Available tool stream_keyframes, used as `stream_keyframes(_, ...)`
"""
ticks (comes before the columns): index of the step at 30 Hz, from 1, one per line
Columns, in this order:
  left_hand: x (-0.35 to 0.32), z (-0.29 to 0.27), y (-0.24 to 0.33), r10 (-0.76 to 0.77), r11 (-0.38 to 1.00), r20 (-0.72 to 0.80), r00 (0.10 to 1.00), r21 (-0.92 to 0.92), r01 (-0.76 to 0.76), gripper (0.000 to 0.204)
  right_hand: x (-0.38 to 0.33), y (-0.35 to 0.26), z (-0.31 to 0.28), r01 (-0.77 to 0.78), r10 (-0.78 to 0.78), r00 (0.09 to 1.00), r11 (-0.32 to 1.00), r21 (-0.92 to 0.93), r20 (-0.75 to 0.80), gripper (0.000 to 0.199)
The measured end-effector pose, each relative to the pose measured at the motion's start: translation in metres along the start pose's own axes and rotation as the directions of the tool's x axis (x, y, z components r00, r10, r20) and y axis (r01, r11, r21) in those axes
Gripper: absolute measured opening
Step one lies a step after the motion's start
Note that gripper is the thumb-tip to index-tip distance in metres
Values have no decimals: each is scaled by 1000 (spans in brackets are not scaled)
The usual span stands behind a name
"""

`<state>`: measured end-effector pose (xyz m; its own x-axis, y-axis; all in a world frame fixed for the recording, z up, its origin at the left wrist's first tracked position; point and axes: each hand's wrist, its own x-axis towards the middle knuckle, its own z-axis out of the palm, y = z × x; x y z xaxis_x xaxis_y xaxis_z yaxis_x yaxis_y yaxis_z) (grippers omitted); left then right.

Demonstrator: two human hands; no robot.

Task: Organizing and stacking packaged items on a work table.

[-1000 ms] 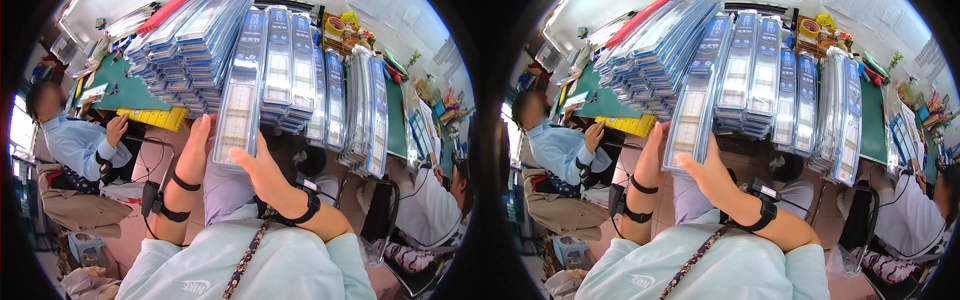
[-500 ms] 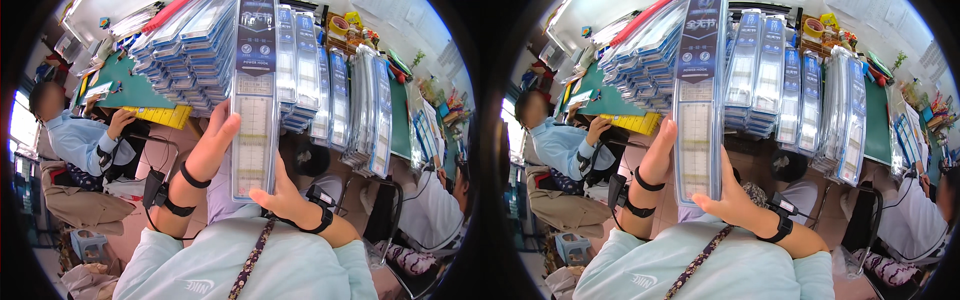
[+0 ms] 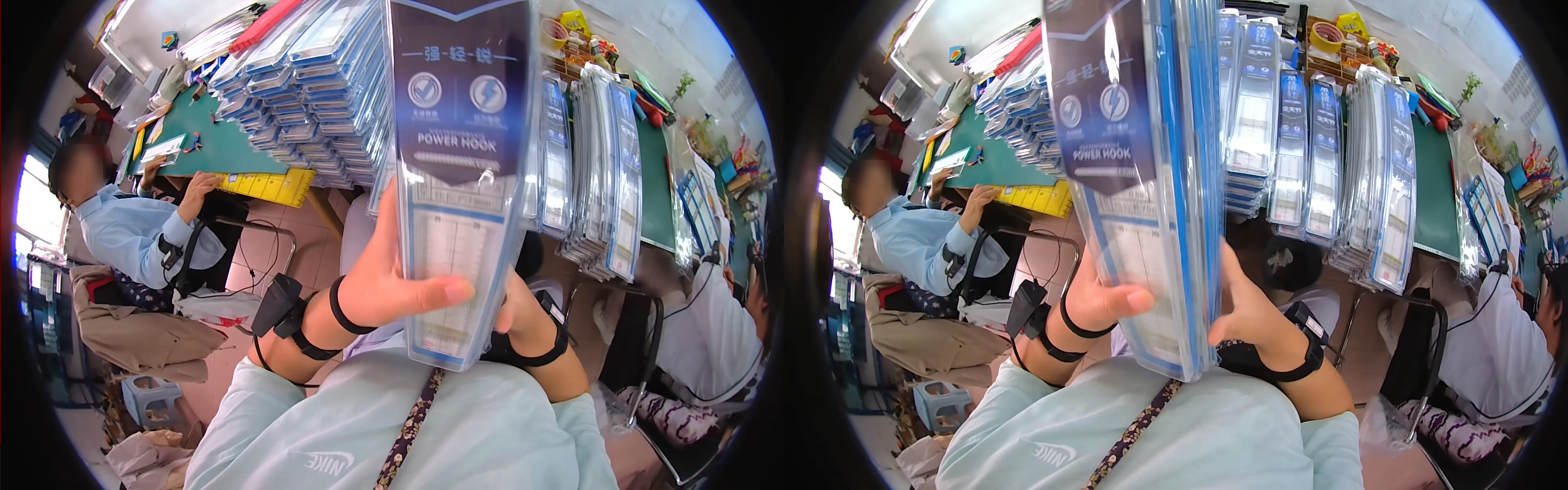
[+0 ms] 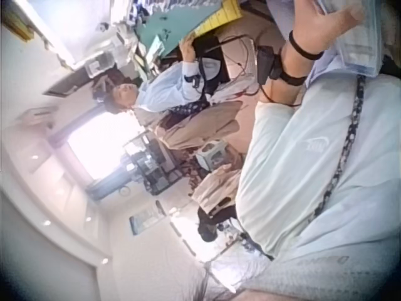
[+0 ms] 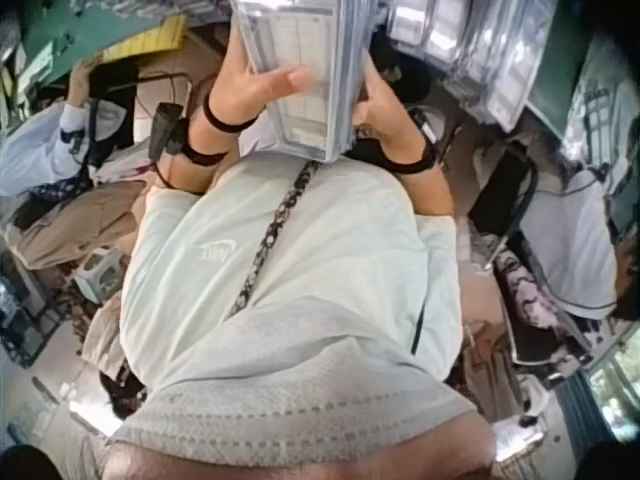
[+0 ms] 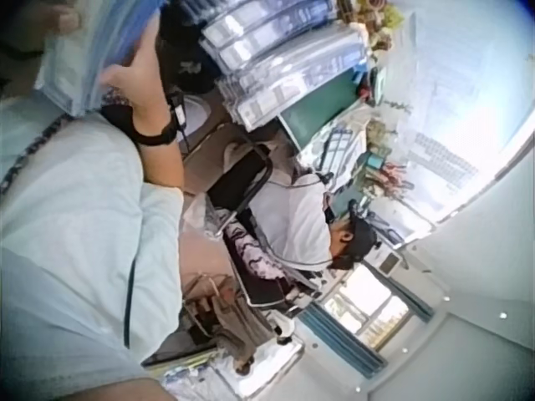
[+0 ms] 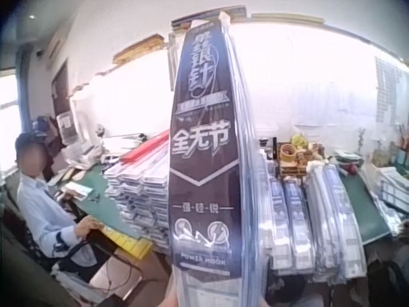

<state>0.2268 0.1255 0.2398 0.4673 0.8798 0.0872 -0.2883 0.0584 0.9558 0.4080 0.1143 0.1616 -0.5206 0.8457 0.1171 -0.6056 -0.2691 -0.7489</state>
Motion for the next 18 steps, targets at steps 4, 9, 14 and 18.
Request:
stream_keyframes(4, -9, 5, 5, -28, 999, 81, 996, 19, 26, 100, -15, -19, 5, -112, 119, 993, 971, -211, 20, 128)
stream_keyframes(9, -14, 7, 10, -120, 973, 162, 979, -174, 148, 94, -29, -26, 17, 9, -37, 996, 952, -305, -87, 124)
stream_keyframes(14, -18, 5, 12, -73, 975, 157, 985, -195, 103, 90, -34, -31, 22, 55, -101, 990, 917, -395, -97, 117)
stream_keyframes(18, -22, 8, 23, -55, 981, 86, 995, -179, 69, 87, -42, -35, 19, 82, -144, 979, 928, -364, -146, 108)
